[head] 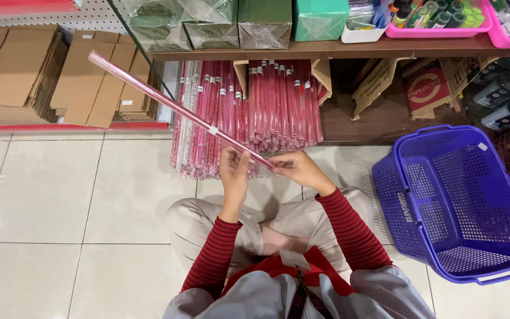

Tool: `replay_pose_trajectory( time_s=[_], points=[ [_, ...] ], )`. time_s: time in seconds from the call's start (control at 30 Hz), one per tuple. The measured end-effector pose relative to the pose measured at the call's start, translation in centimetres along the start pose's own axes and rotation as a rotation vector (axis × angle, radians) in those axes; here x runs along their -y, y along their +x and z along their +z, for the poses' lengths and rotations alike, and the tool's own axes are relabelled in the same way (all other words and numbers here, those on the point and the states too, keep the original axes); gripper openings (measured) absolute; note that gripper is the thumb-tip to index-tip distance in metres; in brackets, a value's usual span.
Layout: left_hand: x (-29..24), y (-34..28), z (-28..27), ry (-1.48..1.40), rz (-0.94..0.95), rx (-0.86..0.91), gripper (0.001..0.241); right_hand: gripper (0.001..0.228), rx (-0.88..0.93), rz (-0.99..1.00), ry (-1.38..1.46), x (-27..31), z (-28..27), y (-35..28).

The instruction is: The person sorts bundles of pink rods by hand, moving them from a shelf into a blue basket and back to a different section of the shelf.

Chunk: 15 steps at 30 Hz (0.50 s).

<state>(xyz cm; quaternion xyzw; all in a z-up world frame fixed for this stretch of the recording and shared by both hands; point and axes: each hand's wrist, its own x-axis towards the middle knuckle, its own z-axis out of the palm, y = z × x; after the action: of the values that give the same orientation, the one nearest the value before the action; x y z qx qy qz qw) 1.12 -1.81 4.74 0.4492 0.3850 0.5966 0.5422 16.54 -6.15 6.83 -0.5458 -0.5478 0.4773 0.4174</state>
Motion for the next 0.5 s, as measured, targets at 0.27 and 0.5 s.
replay_pose_trajectory(
  time_s=[0.27, 0.5],
  points=[
    [-0.5, -0.1, -0.2, 0.086, -0.074, 0.157, 0.027, 0.027, -0.055, 0.026, -0.433, -2.1, -9.3, -4.1],
    [1.9, 0.4, -1.2, 0.095, -0.118, 0.071, 0.029, 0.029, -0.269, 0.312, -0.529, -9.3, -16.2, -7.7]
  ],
)
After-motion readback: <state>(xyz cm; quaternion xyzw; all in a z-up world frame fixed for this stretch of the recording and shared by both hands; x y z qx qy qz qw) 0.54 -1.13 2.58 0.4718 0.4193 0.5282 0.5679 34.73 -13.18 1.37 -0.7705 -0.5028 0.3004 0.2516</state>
